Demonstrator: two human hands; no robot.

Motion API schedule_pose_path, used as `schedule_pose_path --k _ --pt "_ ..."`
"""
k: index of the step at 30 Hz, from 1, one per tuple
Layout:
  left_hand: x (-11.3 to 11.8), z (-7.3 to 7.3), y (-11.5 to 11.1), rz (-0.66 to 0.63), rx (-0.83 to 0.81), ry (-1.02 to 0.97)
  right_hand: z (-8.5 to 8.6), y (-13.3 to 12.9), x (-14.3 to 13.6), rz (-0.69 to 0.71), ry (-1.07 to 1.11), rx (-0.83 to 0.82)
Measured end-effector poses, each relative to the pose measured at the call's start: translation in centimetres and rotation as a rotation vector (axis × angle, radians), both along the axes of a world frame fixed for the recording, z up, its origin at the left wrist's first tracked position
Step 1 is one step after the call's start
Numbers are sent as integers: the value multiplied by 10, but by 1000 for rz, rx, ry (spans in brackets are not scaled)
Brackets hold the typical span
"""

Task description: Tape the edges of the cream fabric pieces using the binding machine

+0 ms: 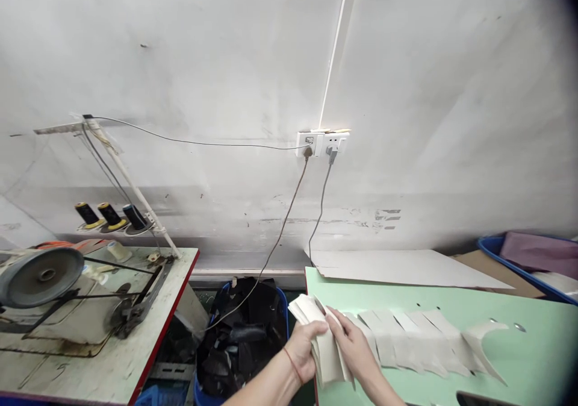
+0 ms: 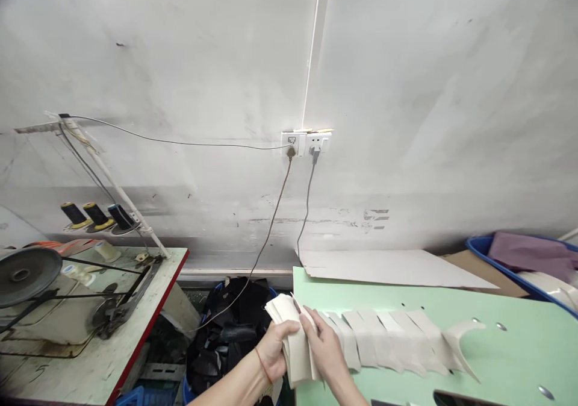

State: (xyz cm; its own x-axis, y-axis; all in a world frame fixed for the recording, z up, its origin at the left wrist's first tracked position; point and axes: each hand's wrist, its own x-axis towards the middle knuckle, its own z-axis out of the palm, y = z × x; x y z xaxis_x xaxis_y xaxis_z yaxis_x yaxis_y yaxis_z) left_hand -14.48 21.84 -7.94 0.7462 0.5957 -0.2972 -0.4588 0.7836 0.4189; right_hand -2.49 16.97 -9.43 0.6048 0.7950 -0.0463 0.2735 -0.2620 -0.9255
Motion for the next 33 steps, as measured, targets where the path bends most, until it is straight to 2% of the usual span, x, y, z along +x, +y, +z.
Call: schedule_pose_path --k 4,7,9,11,13,18,21,24,26,29,31,33 --pt "-3 3 -2 -67 59 -40 -2 -6 12 -81 53 0" --pt "-3 4 2 3 10 96 8 -7 7 -96 74 -16" --pt "-2 5 5 11 -24 133 14 -8 -2 -27 55 -11" --pt "-1 5 6 -35 -8 84 14 -8 -9 77 39 -10" --pt "-1 3 4 -47 16 45 11 -9 -9 102 10 -9" --pt "0 -1 -3 -38 3 -39 -5 -11 3 4 -46 -16" --pt "-3 0 -6 -92 77 -78 -10 -13 10 -34 -61 -22" --pt "-8 1 -4 -161 127 -56 -3 -17 30 -152 -66 -44" --pt "-9 0 1 -97 106 64 7 -19 43 -204 -41 -63" --pt "-3 -5 6 0 67 207 20 -19 39 -106 -17 -55" --pt "3 -7 5 -37 41 143 23 -16 19 37 -29 -42" --pt "9 -8 0 -57 15 63 20 -13 -1 121 -55 -33"
